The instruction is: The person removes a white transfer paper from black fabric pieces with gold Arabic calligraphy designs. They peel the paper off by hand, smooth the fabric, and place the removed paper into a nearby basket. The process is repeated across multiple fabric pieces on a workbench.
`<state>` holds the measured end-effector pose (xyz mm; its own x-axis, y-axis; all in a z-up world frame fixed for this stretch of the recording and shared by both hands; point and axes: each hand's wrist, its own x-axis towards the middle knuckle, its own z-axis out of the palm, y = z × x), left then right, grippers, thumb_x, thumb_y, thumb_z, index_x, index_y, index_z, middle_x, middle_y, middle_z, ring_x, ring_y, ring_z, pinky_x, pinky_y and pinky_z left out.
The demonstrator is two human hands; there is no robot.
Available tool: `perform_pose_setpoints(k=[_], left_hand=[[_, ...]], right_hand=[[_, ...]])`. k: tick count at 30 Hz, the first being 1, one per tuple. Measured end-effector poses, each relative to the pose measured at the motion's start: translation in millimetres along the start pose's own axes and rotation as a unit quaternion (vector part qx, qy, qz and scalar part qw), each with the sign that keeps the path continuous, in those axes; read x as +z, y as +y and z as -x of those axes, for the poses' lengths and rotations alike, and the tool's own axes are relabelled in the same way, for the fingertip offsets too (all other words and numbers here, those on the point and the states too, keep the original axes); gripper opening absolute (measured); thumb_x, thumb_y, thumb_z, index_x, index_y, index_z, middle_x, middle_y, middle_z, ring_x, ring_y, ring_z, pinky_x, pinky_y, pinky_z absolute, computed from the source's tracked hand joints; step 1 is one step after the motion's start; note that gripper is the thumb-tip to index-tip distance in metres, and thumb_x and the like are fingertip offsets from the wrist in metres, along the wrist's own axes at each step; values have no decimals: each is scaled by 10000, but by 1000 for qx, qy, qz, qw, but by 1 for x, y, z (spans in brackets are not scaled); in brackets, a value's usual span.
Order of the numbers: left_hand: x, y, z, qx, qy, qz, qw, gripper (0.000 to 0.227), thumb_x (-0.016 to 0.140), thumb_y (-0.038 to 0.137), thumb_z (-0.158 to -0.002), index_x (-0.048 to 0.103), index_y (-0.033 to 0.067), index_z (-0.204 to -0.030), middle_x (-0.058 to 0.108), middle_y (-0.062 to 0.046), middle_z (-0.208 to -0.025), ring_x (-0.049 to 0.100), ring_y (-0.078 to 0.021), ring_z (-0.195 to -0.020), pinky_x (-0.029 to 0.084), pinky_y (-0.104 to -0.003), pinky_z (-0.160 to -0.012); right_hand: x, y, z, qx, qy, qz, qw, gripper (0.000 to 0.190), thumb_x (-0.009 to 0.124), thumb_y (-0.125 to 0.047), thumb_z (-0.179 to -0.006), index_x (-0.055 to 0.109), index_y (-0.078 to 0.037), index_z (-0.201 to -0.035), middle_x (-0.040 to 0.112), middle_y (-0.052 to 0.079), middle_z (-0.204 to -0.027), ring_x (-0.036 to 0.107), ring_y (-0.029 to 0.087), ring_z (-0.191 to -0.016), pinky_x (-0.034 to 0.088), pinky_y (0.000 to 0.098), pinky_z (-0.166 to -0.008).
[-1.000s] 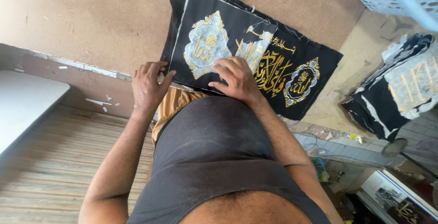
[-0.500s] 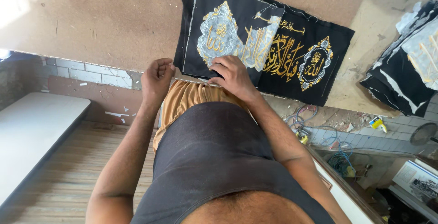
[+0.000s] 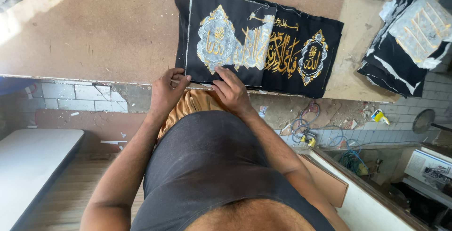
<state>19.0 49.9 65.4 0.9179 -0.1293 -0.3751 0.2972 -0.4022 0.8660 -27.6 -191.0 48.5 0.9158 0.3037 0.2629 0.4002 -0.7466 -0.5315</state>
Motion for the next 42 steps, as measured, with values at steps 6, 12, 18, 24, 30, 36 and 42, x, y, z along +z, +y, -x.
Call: perform_pose_setpoints(k=[6, 12, 18, 24, 30, 36, 42], left_hand=[[10, -8, -16, 71, 16, -90, 993, 347, 810, 224, -885, 692, -23, -1098, 765, -98, -818, 743, -178, -700, 585, -327, -651], [19, -15, -23, 42, 35, -152, 987, 226, 801, 253, -913, 734, 40, -948, 734, -73, -720, 715, -197, -616, 553, -346, -597], [25, -10, -26, 38, 54, -85, 994, 181, 764, 226, -915, 726, 50, -917, 722, -62, -710, 693, -181, -609, 525, -340, -581], [21, 0, -23, 43, 86, 26, 995, 277, 684, 256, -986, 677, -21, -998, 708, -76, -777, 629, -109, -650, 510, -286, -588], [27, 15, -19, -45, 65, 41, 996, 449, 574, 413, -1062, 661, -28, -1068, 693, -90, -797, 642, -126, -674, 531, -269, -594], [74, 44, -29, -11, 83, 28, 996, 691, 726, 466, -939, 492, -101, -1259, 688, -159, -889, 722, -202, -733, 583, -341, -612], [131, 92, -45, 78, 86, -56, 992, 623, 688, 208, -899, 457, -54, -1415, 713, -195, -935, 716, -277, -772, 567, -403, -700]], right_hand=[[2, -8, 7, -11, 26, 43, 999, 148, 767, -156, -949, 743, -18, -996, 669, 134, -1320, 672, 301, -1208, 529, 474, -1090], [-6, -5, -5, 65, -12, -2, 998, 345, 798, -227, -905, 738, 45, -1108, 670, 167, -1331, 692, 278, -1102, 584, 389, -917], [-21, 5, -15, 79, -26, -53, 995, 276, 828, -226, -857, 760, -18, -1027, 707, 114, -1276, 744, 217, -1009, 615, 350, -857], [-15, 25, -9, 66, -7, -81, 994, 114, 755, -82, -918, 757, -18, -1012, 743, 95, -1239, 751, 231, -1021, 620, 342, -870], [-6, 57, 0, 257, 41, -347, 901, 99, 646, -92, -1027, 715, -21, -1026, 752, 118, -1206, 728, 159, -1052, 599, 290, -917], [-35, 72, -1, 229, -64, -364, 901, 185, 675, -172, -993, 736, -27, -1090, 746, 106, -1229, 710, 154, -1011, 578, 295, -900], [-74, 85, -5, 210, -36, -492, 844, 393, 685, -261, -1008, 595, -21, -1306, 663, 93, -1313, 657, 185, -1199, 549, 327, -1033]])
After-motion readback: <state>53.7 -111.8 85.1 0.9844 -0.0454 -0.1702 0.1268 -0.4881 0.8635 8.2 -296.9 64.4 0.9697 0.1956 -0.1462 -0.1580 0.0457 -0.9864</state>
